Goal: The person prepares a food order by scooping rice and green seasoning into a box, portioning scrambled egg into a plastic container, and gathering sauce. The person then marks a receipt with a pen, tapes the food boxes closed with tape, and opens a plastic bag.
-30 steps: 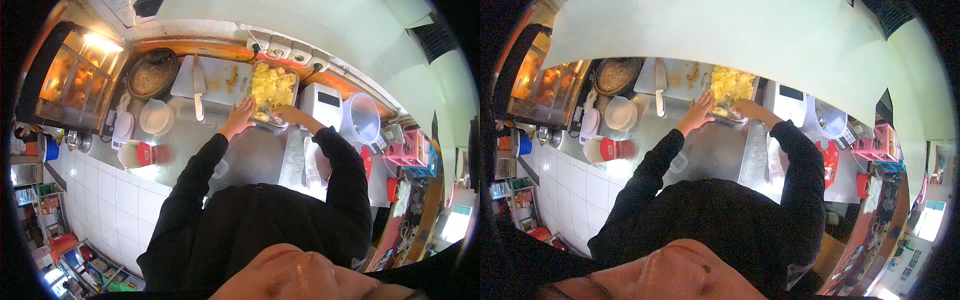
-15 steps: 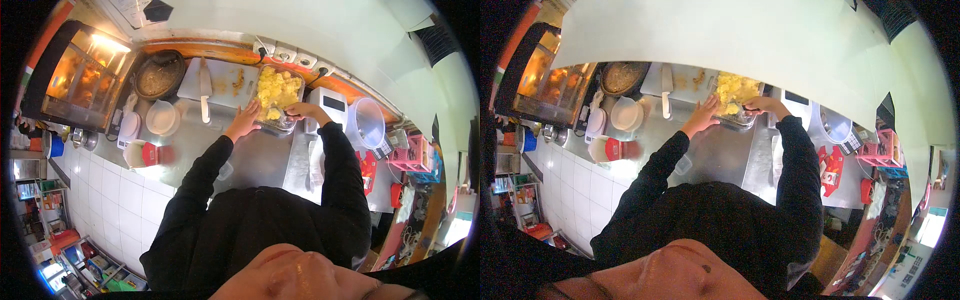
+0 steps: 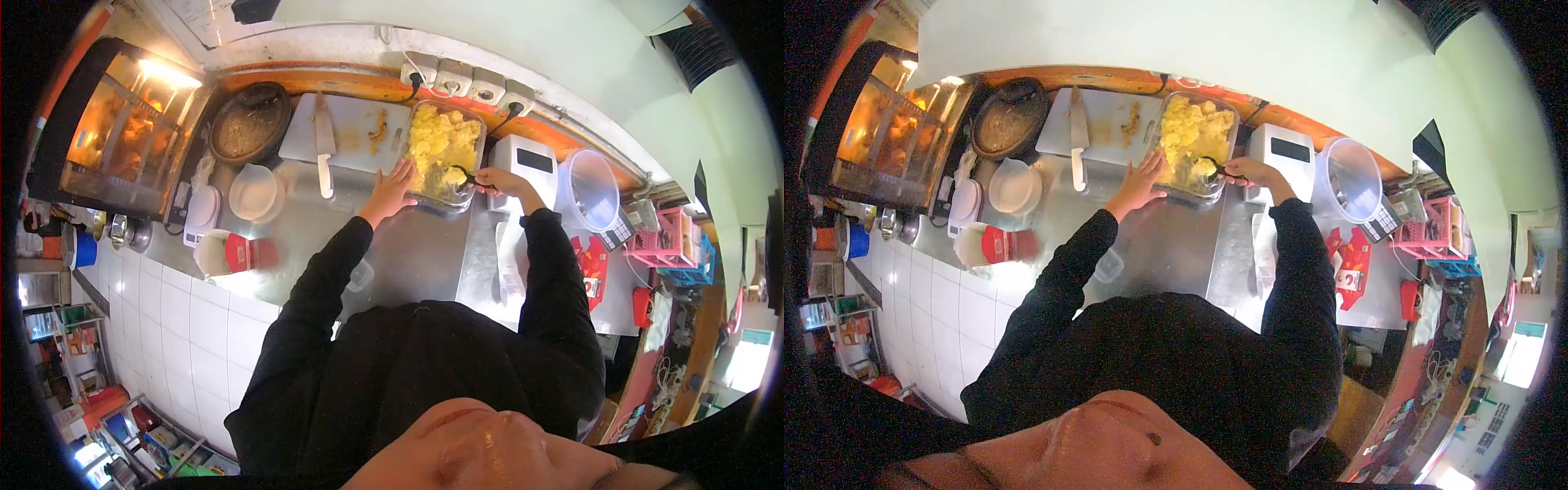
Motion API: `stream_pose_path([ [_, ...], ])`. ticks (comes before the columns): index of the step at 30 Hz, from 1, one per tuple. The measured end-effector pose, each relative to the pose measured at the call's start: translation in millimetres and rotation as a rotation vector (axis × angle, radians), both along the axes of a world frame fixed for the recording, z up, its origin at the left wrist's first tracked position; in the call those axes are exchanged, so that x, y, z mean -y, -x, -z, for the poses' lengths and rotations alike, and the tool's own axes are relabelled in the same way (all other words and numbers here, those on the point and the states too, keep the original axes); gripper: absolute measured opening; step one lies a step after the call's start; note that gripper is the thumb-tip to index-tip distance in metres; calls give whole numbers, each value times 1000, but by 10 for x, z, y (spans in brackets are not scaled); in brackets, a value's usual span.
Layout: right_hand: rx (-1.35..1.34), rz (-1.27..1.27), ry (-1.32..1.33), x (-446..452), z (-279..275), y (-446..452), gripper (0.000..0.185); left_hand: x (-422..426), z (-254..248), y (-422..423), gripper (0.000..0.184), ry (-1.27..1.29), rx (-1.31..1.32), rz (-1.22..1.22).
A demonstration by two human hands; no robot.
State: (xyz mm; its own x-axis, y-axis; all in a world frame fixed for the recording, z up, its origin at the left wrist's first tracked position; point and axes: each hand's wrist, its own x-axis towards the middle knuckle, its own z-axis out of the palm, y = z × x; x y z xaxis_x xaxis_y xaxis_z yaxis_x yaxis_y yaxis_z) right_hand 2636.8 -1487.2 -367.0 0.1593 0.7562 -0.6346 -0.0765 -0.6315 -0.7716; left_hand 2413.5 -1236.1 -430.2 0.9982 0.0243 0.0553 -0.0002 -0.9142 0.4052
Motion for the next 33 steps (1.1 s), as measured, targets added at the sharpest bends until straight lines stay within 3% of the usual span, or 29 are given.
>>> stream_pose_path([
  [9,-89,97,-121,121,166,-21,25,-89,-68,-3,93,67,-58,33],
  [12,-100,167,-180,127,90,60,22,-135,-125,33,82,197,10,-20],
  [15,-66,242,-199,101,-51,170,20,-211,-217,278,66,374,347,-69],
  [18,-14,225,-196,12,-183,383,21,-286,-280,781,50,563,446,-273],
  [20,-2,244,-171,-125,-343,685,26,-307,-109,1204,45,947,458,-487],
  [21,11,249,-144,-176,-143,774,32,-319,-10,1417,43,1139,464,-604],
  [24,-28,47,-129,-501,-334,1489,21,-258,119,2064,39,1109,263,-886],
  [27,-76,16,-113,-702,-17,2149,26,-12,170,2450,43,1114,241,-859],
  [28,-114,37,-95,-752,68,2356,26,41,152,2564,45,958,247,-801],
  [30,101,-94,-135,-810,447,2640,24,137,94,2746,50,652,252,-671],
  [31,211,-156,-153,-825,564,2767,23,159,99,2804,52,687,252,-689],
  [33,696,-206,-175,-846,520,3148,20,187,118,2879,54,758,252,-720],
])
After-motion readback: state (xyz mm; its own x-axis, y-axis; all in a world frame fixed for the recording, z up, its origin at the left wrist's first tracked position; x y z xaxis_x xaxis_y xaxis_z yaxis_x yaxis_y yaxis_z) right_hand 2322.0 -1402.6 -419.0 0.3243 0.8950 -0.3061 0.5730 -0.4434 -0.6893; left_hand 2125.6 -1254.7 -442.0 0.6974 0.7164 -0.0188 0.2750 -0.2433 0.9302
